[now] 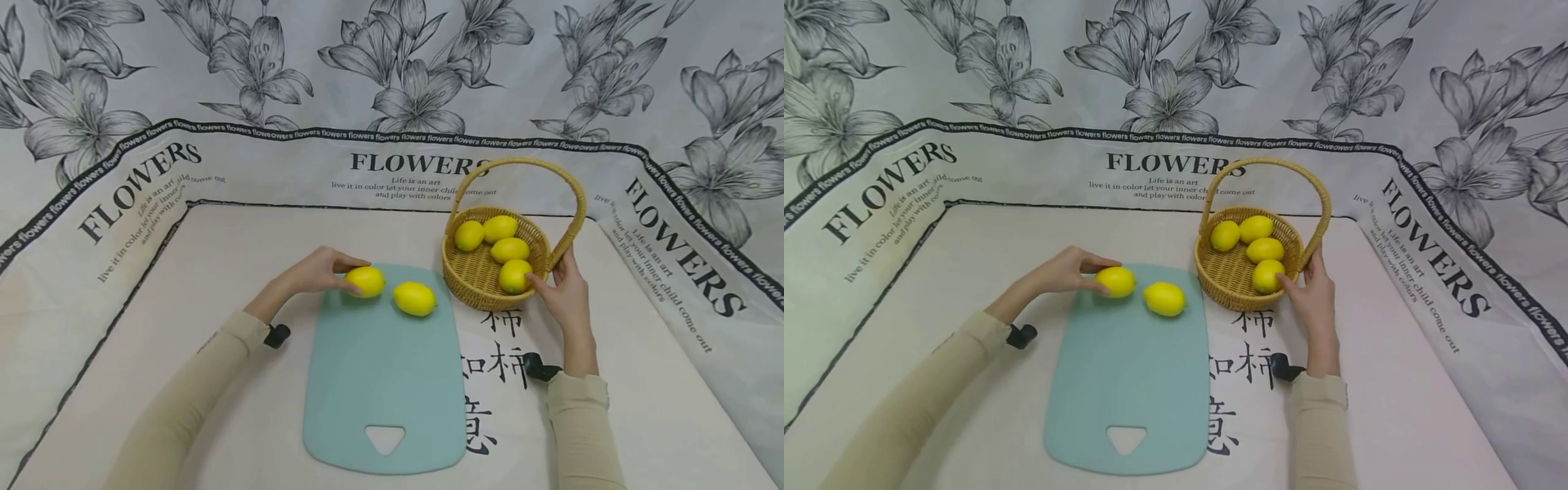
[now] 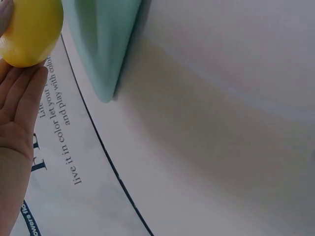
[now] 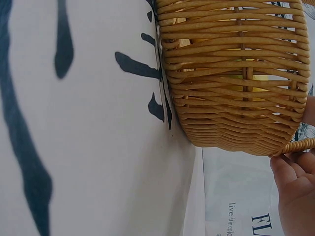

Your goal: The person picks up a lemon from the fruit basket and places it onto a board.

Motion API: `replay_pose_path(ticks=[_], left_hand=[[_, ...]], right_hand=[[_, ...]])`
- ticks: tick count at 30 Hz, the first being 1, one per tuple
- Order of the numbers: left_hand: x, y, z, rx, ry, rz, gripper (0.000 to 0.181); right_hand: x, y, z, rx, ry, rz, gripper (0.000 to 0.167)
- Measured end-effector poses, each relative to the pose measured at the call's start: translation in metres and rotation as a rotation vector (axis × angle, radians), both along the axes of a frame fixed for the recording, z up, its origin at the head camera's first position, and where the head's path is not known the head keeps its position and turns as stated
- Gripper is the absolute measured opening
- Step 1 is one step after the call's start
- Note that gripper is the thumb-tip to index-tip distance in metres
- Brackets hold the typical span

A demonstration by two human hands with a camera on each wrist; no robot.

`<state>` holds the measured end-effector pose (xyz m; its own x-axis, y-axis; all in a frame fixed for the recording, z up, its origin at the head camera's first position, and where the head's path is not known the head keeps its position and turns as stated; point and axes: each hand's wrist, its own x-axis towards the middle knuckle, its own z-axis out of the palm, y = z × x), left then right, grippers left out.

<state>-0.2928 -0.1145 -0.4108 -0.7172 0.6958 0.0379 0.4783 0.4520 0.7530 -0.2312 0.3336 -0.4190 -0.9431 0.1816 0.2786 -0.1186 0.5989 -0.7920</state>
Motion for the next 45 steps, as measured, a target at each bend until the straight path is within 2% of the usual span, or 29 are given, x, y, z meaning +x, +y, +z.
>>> replay_pose_path(ticks=[15,33,45], left_hand=[[0.004,-0.005,-0.014,-0.026,-0.003,0.006,0.062],[0.005,-0.006,-0.015,-0.064,0.032,0.028,0.071],[0.006,-0.005,-0.017,-0.043,0.021,0.000,0.070]], right_hand=[[0.000,0.000,0.000,0.003,-0.010,-0.013,0.095],[-0.001,0.000,-0.002,0.014,-0.020,-0.023,0.095],[0.000,0.000,0.000,0.015,-0.019,-0.022,0.094]])
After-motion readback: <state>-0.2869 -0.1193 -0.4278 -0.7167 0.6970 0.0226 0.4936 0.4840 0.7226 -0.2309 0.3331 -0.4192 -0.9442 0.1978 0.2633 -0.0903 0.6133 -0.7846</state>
